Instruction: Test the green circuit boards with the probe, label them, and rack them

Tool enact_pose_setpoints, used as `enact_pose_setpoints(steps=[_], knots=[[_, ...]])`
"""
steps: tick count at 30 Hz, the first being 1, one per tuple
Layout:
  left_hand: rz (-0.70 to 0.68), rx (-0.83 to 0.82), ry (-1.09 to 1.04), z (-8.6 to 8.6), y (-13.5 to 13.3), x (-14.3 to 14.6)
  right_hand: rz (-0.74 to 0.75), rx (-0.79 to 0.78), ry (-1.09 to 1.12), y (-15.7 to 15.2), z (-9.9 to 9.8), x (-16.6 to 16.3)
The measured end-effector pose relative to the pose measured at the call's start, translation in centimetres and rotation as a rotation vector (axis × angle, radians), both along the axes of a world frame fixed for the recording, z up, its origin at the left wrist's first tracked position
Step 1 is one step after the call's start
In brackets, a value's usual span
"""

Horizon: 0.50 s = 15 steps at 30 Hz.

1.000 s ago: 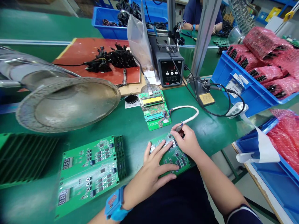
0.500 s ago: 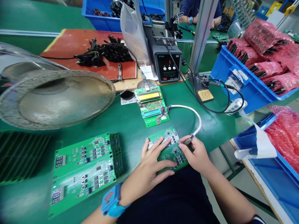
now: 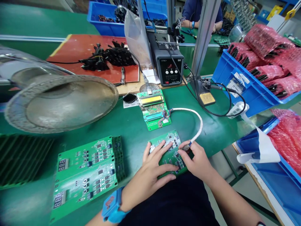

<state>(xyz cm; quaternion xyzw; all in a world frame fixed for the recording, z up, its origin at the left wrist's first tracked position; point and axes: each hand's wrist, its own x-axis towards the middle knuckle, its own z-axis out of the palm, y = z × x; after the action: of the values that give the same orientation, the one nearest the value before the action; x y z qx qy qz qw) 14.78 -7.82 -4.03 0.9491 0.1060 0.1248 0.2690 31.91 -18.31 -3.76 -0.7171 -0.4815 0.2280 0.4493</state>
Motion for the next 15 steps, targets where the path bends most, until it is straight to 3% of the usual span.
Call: enact_pose_setpoints(steps=[15], knots=[[0.071,0.0,-0.054,-0.16,-0.23,-0.07,0.004,0.007,0.05,-0.22,-0.12,0.32]])
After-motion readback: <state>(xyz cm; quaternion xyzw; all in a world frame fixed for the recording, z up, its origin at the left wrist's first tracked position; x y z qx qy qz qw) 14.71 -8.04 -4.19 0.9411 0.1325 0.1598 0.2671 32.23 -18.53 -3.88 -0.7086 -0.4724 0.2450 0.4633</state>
